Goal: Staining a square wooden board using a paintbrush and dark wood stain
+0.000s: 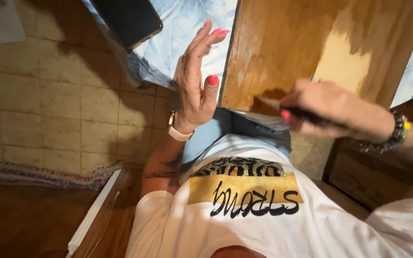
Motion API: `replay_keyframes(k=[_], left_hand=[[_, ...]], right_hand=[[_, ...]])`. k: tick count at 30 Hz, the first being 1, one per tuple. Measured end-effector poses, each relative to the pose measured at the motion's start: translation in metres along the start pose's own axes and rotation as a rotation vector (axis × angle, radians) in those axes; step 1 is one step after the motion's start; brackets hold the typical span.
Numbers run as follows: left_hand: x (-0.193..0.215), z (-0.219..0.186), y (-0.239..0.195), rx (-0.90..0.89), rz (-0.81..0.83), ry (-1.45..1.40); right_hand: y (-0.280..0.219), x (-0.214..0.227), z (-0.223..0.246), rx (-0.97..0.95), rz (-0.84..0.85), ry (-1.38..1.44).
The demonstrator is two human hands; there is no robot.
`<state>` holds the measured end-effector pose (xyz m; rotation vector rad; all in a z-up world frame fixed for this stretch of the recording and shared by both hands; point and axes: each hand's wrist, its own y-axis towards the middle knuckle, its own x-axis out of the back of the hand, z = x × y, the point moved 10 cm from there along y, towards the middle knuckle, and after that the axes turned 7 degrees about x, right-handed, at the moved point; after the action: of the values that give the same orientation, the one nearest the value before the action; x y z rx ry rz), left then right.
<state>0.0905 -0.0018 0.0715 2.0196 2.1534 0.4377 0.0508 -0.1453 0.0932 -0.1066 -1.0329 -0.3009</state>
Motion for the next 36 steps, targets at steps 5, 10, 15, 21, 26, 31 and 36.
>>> replay_keyframes(k=[5, 10, 15, 21, 26, 31, 36], left_hand=[[-0.001, -0.006, -0.001, -0.007, -0.013, 0.003], [-0.007, -0.003, -0.004, 0.014, -0.024, -0.033], [-0.014, -0.006, -0.004, 0.012, -0.015, -0.104], [-0.018, -0.005, -0.007, 0.036, -0.019, -0.125], [-0.021, -0.004, -0.007, 0.062, -0.025, -0.111], [-0.022, -0.007, -0.007, 0.04, -0.047, -0.073], [-0.022, -0.007, -0.008, 0.032, -0.061, -0.055]], right_hand=[[-0.016, 0.038, -0.046, -0.152, -0.364, -0.019], [0.0, 0.042, -0.034, -0.052, -0.337, 0.144], [-0.012, 0.049, -0.047, -0.135, -0.321, 0.006], [-0.016, 0.052, -0.057, -0.159, -0.301, -0.049], [-0.004, 0.038, -0.042, -0.097, -0.241, 0.225], [-0.018, 0.059, -0.05, -0.095, -0.371, 0.038], [-0.01, 0.025, -0.035, -0.143, -0.159, 0.342]])
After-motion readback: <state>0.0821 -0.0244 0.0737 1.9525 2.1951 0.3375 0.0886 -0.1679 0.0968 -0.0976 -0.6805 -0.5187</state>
